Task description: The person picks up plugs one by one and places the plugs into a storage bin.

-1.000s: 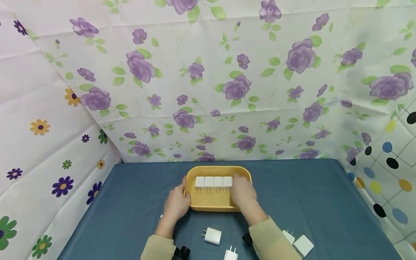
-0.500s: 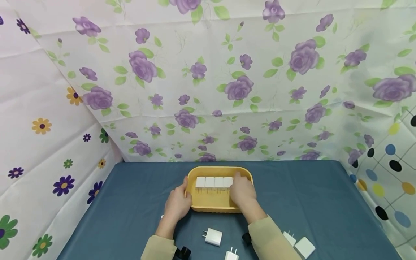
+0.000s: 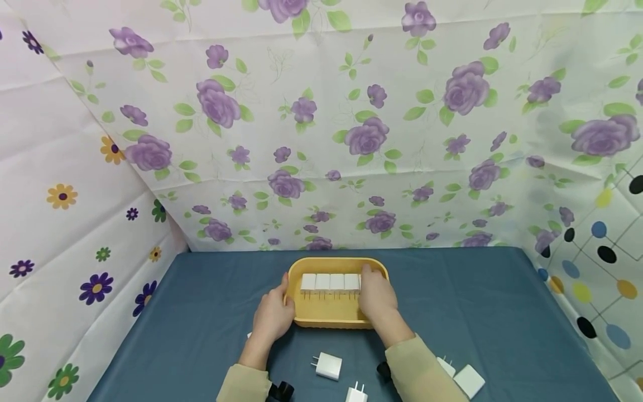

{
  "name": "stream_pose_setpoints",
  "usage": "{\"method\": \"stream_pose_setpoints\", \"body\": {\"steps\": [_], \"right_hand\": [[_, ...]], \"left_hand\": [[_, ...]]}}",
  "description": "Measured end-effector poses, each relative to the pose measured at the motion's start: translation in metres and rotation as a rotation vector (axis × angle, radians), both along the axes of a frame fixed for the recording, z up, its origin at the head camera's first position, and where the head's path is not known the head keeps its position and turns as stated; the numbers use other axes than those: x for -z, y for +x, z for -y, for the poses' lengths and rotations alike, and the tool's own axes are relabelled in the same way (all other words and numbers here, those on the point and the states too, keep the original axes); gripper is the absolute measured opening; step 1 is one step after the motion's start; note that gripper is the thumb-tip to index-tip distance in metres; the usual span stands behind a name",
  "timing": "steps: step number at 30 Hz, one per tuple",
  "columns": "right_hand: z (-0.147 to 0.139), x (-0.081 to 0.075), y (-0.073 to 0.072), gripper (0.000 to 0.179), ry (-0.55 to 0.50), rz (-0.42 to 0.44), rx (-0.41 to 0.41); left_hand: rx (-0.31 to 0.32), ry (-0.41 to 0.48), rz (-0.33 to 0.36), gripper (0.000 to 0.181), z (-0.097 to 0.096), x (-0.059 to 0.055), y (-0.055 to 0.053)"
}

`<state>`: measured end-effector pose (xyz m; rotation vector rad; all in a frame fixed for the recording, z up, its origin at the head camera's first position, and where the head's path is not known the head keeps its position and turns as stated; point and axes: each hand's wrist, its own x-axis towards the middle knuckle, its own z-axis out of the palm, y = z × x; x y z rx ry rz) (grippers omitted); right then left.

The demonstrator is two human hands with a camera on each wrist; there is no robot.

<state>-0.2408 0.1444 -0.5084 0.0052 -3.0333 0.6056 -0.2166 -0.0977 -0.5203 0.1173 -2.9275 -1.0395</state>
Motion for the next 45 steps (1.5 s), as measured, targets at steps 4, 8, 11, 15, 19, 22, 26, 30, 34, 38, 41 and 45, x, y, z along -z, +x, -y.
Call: {"method": "stream_pose_setpoints", "body": {"steps": [4,8,11,15,19,22,26,30,34,38,41,45], "right_hand": [[0.0,0.0,0.001,0.044,0.007,-0.021,0.01],[0.0,-0.003,0.003,0.043,0.004,-0.029,0.016],[-0.001,-0.006,0.005,0.045,-0.016,-0.027,0.018],[-0.007,-0.011,0.008,0.048,-0.044,-0.038,0.015],[-0.017,-0.018,0.015,0.045,-0.095,-0.064,-0.02],[-0.028,-0.024,0.024,0.038,-0.149,-0.104,-0.039],[-0.046,-0.031,0.036,0.031,-0.222,-0.143,-0.044],[-0.066,-0.034,0.047,0.034,-0.291,-0.094,-0.046],[-0.091,-0.032,0.056,0.038,-0.309,-0.031,-0.029],[-0.119,-0.03,0.064,0.04,-0.348,0.057,-0.028],[-0.142,-0.028,0.071,0.04,-0.372,0.129,-0.048],[-0.168,-0.024,0.08,0.043,-0.391,0.219,-0.075]], "left_hand": [[0.002,0.013,0.001,0.063,-0.001,-0.001,0.001],[0.002,0.025,0.004,0.063,-0.002,-0.002,0.002],[-0.001,0.022,0.005,0.063,-0.002,-0.002,0.002],[-0.004,0.028,0.009,0.063,-0.002,-0.002,0.003],[-0.007,0.031,0.013,0.063,-0.002,-0.003,0.004],[-0.003,0.028,0.006,0.063,-0.001,-0.003,0.003],[-0.001,0.025,0.0,0.062,-0.001,-0.003,0.002],[-0.004,0.024,0.002,0.062,-0.001,-0.002,0.002],[-0.004,0.021,0.005,0.063,-0.001,-0.001,0.002],[-0.004,0.024,0.008,0.063,-0.001,-0.001,0.002],[-0.007,0.029,0.008,0.063,-0.001,-0.001,0.002],[-0.008,0.032,0.011,0.063,-0.002,-0.002,0.002]]}}
